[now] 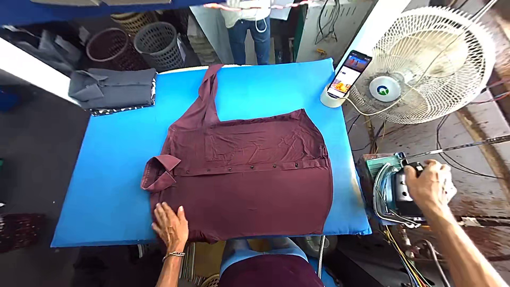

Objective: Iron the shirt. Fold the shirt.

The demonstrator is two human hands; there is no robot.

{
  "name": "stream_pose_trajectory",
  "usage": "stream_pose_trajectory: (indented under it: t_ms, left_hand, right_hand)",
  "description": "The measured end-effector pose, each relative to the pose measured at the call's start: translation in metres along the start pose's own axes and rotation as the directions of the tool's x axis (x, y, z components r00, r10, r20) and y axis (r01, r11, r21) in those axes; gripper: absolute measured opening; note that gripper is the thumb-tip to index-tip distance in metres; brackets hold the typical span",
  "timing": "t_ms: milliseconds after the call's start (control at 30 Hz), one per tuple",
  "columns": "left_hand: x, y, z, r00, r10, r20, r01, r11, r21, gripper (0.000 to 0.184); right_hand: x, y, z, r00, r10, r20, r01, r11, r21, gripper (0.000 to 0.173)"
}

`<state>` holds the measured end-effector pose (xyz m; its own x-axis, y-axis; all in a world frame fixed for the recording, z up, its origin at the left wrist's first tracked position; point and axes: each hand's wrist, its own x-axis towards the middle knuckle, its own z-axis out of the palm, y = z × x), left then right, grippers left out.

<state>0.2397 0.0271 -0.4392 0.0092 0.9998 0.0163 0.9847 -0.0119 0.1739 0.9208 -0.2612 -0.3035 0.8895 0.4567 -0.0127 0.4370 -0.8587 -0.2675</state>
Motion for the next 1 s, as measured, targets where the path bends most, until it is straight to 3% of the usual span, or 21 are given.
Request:
stream_pose_trajectory:
  t_ms: [67,100,167,233,300,367,433,500,567,600,833,1000]
  left_hand:
    - [0.014,-0.006,-0.012,0.995,-0.103,-0.011,0.103,0.994,-0.024,0.066]
    - [0.021,-0.006,-0.018,0.986,-0.163,-0.014,0.162,0.985,-0.049,0.066]
    - [0.032,-0.009,-0.031,0.952,-0.305,-0.013,0.302,0.946,-0.117,0.072]
    - [0.044,-0.02,-0.035,0.925,-0.381,0.007,0.376,0.912,-0.164,0.072]
    - [0.053,-0.035,-0.036,0.916,-0.394,0.072,0.4,0.897,-0.19,0.066]
    - [0.058,-0.044,-0.042,0.912,-0.374,0.167,0.402,0.895,-0.194,0.061]
    - [0.061,-0.046,-0.042,0.921,-0.351,0.171,0.381,0.903,-0.198,0.058]
    - [0.058,-0.041,-0.037,0.921,-0.357,0.156,0.382,0.905,-0.185,0.059]
    - [0.053,-0.037,-0.034,0.938,-0.324,0.12,0.336,0.936,-0.1,0.058]
    - [0.051,-0.039,-0.032,0.949,-0.297,0.105,0.304,0.95,-0.066,0.057]
    - [0.032,-0.062,-0.046,0.977,-0.199,0.079,0.208,0.97,-0.126,0.051]
    - [-0.025,-0.088,-0.05,0.973,-0.226,0.053,0.231,0.967,-0.106,0.052]
  right_hand:
    - [-0.025,-0.023,0.004,0.985,-0.145,-0.093,0.143,0.989,-0.026,0.058]
    - [-0.046,-0.036,0.015,0.986,-0.148,-0.078,0.148,0.989,-0.014,0.056]
    - [-0.101,-0.061,0.053,0.987,-0.084,0.136,0.08,0.996,0.031,0.052]
    - [-0.155,-0.076,0.094,0.934,-0.044,0.354,0.022,0.998,0.065,0.057]
    - [-0.193,-0.091,0.118,0.92,-0.034,0.39,0.006,0.997,0.071,0.052]
    - [-0.211,-0.097,0.125,0.927,-0.009,0.376,-0.052,0.987,0.153,0.043]
    - [-0.216,-0.091,0.129,0.944,0.049,0.326,-0.178,0.908,0.38,0.033]
    - [-0.223,-0.08,0.134,0.913,0.122,0.39,-0.351,0.724,0.594,0.026]
    - [-0.229,-0.077,0.132,0.84,0.115,0.531,-0.498,0.552,0.669,0.025]
    - [-0.232,-0.076,0.129,0.822,0.088,0.562,-0.519,0.519,0.679,0.025]
    - [-0.25,-0.059,0.105,0.819,-0.045,0.572,-0.45,0.569,0.689,0.022]
    - [-0.304,-0.03,0.095,0.763,0.005,0.647,-0.528,0.581,0.619,0.021]
